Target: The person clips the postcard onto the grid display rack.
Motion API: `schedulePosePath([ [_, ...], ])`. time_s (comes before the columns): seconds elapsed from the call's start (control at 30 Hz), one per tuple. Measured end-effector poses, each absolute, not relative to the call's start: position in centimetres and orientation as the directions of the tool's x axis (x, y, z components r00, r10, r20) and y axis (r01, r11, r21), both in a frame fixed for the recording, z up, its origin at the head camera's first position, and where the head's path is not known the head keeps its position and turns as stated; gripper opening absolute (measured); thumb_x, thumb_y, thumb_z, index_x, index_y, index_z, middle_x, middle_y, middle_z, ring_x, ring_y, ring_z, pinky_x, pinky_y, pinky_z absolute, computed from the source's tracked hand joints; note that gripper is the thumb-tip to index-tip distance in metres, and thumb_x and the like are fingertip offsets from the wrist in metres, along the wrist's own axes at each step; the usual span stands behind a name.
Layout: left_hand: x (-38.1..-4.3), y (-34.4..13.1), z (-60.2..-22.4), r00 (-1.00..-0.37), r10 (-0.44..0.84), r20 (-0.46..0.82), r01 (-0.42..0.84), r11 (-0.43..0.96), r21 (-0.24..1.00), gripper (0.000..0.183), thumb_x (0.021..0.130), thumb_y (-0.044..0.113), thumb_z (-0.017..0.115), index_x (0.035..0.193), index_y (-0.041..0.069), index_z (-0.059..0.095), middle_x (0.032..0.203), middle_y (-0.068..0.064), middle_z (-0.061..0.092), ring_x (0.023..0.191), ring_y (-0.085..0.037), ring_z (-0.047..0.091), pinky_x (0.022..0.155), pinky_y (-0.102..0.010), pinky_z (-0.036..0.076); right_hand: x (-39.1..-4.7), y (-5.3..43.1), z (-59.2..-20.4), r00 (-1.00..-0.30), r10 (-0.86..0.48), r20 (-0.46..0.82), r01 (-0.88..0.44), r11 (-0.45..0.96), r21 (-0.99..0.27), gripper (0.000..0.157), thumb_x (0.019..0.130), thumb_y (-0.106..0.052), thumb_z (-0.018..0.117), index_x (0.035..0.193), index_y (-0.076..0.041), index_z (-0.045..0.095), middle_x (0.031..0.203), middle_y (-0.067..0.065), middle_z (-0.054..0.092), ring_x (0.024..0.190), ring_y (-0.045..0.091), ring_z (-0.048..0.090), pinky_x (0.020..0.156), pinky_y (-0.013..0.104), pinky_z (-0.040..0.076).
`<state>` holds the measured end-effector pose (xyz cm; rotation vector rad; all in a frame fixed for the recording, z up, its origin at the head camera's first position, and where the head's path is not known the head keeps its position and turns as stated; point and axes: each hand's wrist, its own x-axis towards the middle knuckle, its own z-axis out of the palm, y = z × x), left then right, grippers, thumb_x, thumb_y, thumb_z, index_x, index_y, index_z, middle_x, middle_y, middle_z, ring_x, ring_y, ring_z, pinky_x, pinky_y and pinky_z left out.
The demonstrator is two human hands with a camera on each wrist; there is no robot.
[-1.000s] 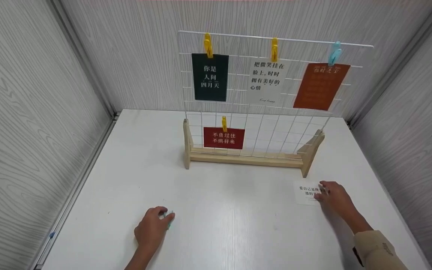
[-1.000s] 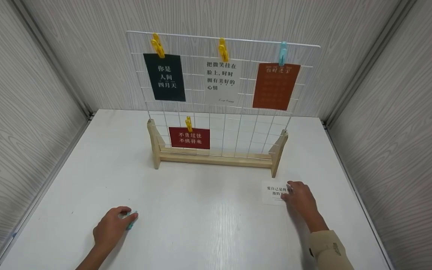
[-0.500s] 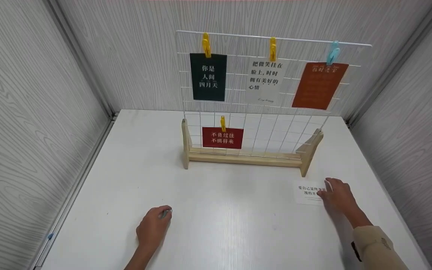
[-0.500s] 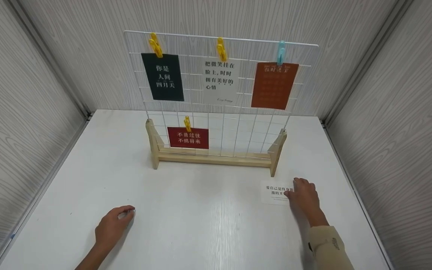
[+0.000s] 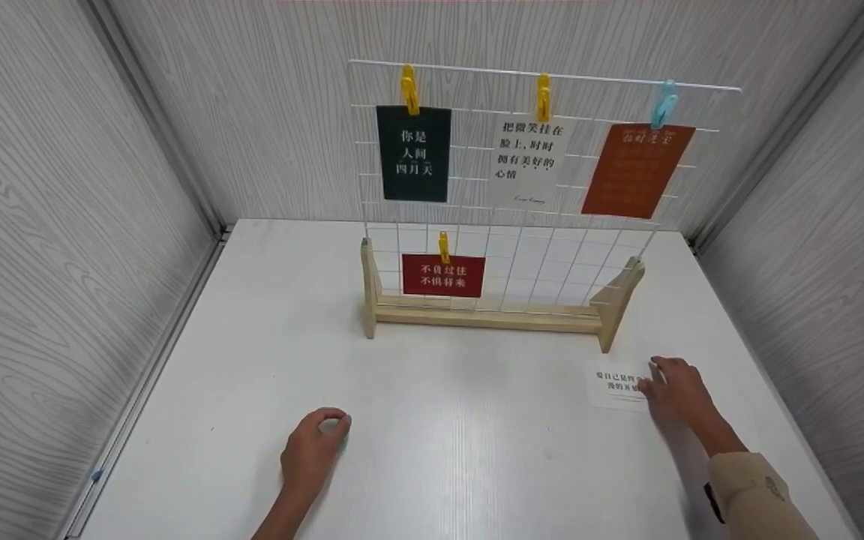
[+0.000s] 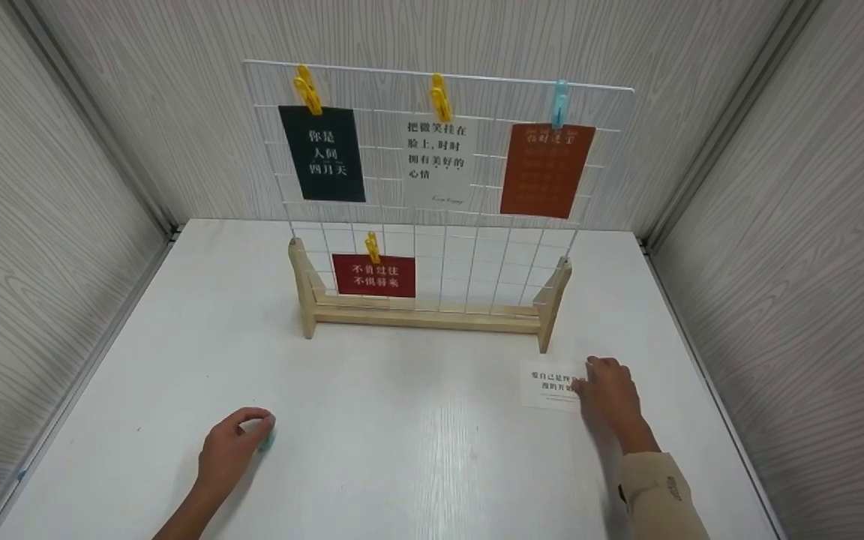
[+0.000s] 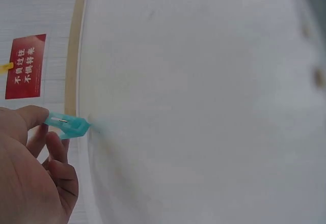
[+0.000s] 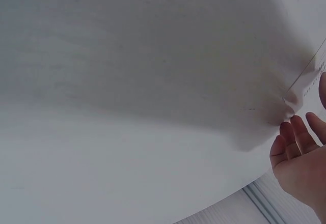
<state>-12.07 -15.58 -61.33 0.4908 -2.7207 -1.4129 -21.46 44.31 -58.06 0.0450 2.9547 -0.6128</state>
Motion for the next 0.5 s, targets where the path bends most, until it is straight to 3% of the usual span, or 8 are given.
schedulePosePath([
  [0.23,-12.27,-15.46,-61.14,-0.948,-0.261,-0.18,-0.293,0.505,0.812,0.025,0.101,0.04,0.058,0.118,0.021,0.063,0.127,-0.004,0.068,0.125,-0.03,0.06,0.101,-0.056,0.045,-21.53,45.21,-58.37,-0.989,0.025,-0.146,0.08,0.921,-0.381,0.061,0.095,-0.024,0.07,0.138,0.012,0.047,0.134,0.041,0.045,0.123,0.056,0.043,0.103,0.068,0.036],
  [0.4,-12.14,-15.11,-61.66,-0.952,-0.255,-0.167,-0.279,0.507,0.816,0.023,0.102,0.04,0.058,0.115,0.022,0.063,0.117,0.0,0.07,0.115,-0.028,0.063,0.095,-0.052,0.048,-21.23,45.37,-58.49,-0.994,0.018,-0.112,0.061,0.918,-0.391,0.051,0.093,-0.023,0.073,0.126,0.011,0.056,0.114,0.033,0.057,0.102,0.044,0.053,0.088,0.06,0.045],
  [0.5,-12.25,-14.9,-61.78,-0.943,-0.269,-0.197,-0.309,0.478,0.822,0.024,0.1,0.04,0.059,0.113,0.021,0.065,0.113,0.001,0.071,0.113,-0.025,0.063,0.095,-0.052,0.047,-21.35,45.41,-58.55,-0.993,0.04,-0.113,0.083,0.912,-0.401,0.054,0.093,-0.025,0.073,0.129,0.011,0.056,0.115,0.032,0.057,0.103,0.042,0.054,0.089,0.059,0.045],
])
